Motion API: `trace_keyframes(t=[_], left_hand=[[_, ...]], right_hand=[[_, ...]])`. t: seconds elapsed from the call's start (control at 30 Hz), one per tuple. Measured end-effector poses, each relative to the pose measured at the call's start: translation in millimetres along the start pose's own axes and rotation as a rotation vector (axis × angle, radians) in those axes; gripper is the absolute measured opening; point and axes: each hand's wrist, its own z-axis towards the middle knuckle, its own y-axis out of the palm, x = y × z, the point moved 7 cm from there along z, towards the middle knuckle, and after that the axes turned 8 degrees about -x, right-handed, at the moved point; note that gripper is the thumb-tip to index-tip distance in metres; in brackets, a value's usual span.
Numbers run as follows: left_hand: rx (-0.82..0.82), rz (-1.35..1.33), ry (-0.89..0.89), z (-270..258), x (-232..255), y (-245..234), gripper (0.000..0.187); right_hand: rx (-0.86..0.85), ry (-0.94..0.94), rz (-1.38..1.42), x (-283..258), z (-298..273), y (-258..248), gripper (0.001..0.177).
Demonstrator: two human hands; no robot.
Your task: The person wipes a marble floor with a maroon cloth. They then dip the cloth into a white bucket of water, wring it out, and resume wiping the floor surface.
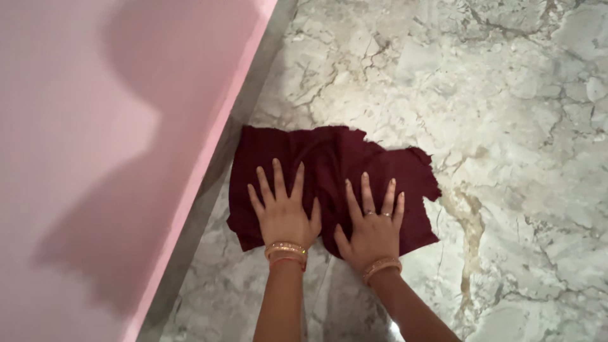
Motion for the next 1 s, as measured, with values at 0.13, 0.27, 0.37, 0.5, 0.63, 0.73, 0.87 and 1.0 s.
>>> trace_keyframes(t=[0.13,0.27,0.37,0.5,0.63,0.73,0.87,1.0], left_hand=[[0.015,-0.019,-0.066,-56.0,-31.9,2.4,0.073],[0.043,-0.03,-0.185,-119.4,-69.0,7.7,0.072],[0.073,-0.032,-0.262,-163.8,-93.9,10.9,0.072],[0.112,-0.043,-0.352,-229.2,-123.9,13.8,0.073],[0.13,-0.059,-0.441,-294.6,-153.6,17.4,0.076],[0.081,-0.037,-0.568,-342.2,-172.2,28.9,0.077],[0.075,-0.035,-0.736,-411.2,-184.9,41.7,0.073],[-0.089,-0.041,-0.933,-449.9,-190.8,51.0,0.082]], right_hand=[[0.01,-0.077,-0.004,-33.3,-38.7,11.0,0.087],[-0.004,-0.186,-0.024,-70.1,-76.9,24.7,0.085],[-0.003,-0.269,-0.016,-97.1,-108.0,33.9,0.084],[-0.051,-0.377,-0.019,-128.7,-146.5,49.4,0.084],[-0.117,-0.531,-0.062,-156.5,-177.1,63.0,0.085],[-0.101,-0.642,-0.054,-169.3,-194.1,68.3,0.083],[-0.057,-0.76,-0.013,-181.7,-209.3,69.1,0.082],[-0.078,-0.825,-0.012,-204.6,-227.6,69.5,0.083]])
